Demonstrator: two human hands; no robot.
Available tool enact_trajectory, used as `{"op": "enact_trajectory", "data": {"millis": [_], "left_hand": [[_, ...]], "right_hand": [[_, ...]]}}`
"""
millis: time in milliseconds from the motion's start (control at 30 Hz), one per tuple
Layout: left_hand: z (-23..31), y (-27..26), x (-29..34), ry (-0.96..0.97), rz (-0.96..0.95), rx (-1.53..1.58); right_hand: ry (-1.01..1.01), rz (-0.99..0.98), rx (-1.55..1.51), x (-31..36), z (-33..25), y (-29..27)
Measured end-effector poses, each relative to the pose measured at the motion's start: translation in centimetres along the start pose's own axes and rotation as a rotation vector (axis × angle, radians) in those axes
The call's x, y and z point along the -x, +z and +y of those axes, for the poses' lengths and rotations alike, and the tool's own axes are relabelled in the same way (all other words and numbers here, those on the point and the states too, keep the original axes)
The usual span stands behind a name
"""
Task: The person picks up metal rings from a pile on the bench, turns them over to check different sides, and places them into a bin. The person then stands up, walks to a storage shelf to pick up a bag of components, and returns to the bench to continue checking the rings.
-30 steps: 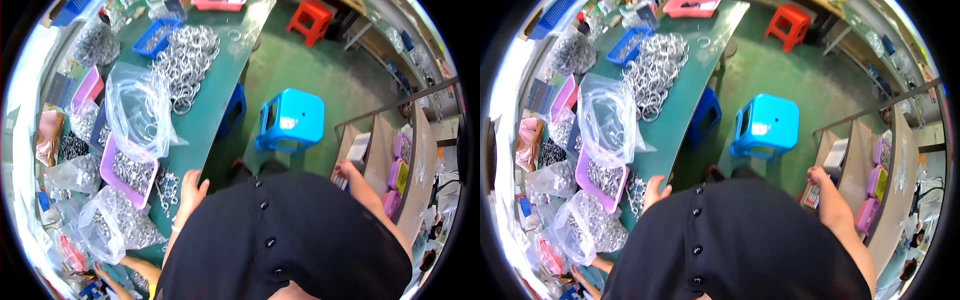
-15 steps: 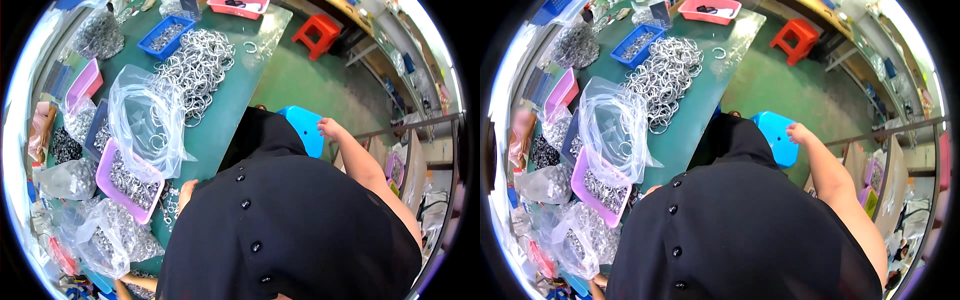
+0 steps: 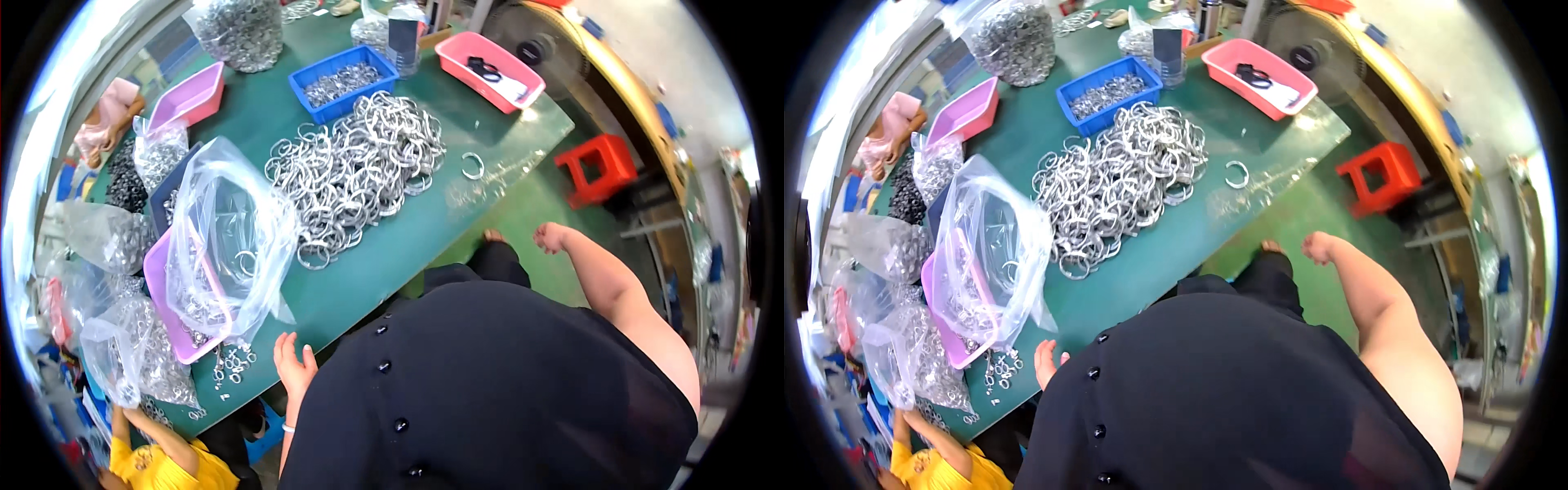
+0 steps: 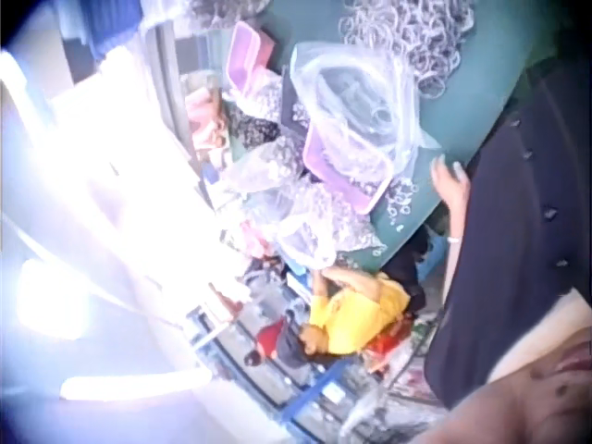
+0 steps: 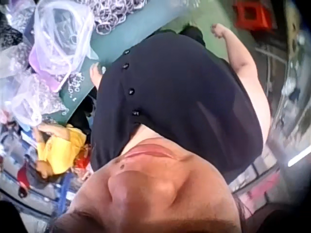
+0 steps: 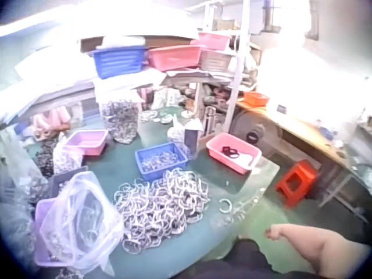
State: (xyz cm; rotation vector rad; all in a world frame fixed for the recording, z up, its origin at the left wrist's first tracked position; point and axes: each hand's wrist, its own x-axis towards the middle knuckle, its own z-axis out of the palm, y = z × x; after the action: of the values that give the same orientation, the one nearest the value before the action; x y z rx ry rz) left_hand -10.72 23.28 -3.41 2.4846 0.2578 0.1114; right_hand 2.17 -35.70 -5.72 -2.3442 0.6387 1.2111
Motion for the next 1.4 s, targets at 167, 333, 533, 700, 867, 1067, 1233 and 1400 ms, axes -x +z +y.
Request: {"op": "enact_trajectory", "data": {"millis": [167,333,533,700,867,1067,1233,1400], "left_hand": [[7.7,10.4,-2.0,-0.017,0.3,-0.004],[11.4,14.9,-4.4,-0.214,0.481,-0.138],[10.9,15.7,-5.7,-0.325,0.411,-0.231],[9.5,15.0,-6.6,-0.34,0.246,-0.387],[8.7,15.0,-6.8,-0.332,0.226,-0.446],[8.4,14.7,-7.5,-0.277,0.25,-0.43],[8.1,14.3,-7.7,-0.244,0.245,-0.459],[8.0,14.9,-7.3,-0.25,0.263,-0.456]], "right_hand": [[-0.34,-0.116,0.505,-13.7,9.3,-4.7],[-0.578,-0.279,0.606,-20.2,8.0,-4.4],[-0.647,-0.318,0.691,-23.6,1.3,0.7],[-0.788,-0.541,0.726,-22.7,-2.7,9.3],[-0.741,-0.841,0.778,-20.9,-2.1,15.3],[-0.714,-0.979,0.673,-20.6,-0.3,18.6],[-0.677,-1.015,0.636,-21.4,0.8,18.6],[-0.64,-1.009,0.64,-23.2,1.8,16.5]]}}
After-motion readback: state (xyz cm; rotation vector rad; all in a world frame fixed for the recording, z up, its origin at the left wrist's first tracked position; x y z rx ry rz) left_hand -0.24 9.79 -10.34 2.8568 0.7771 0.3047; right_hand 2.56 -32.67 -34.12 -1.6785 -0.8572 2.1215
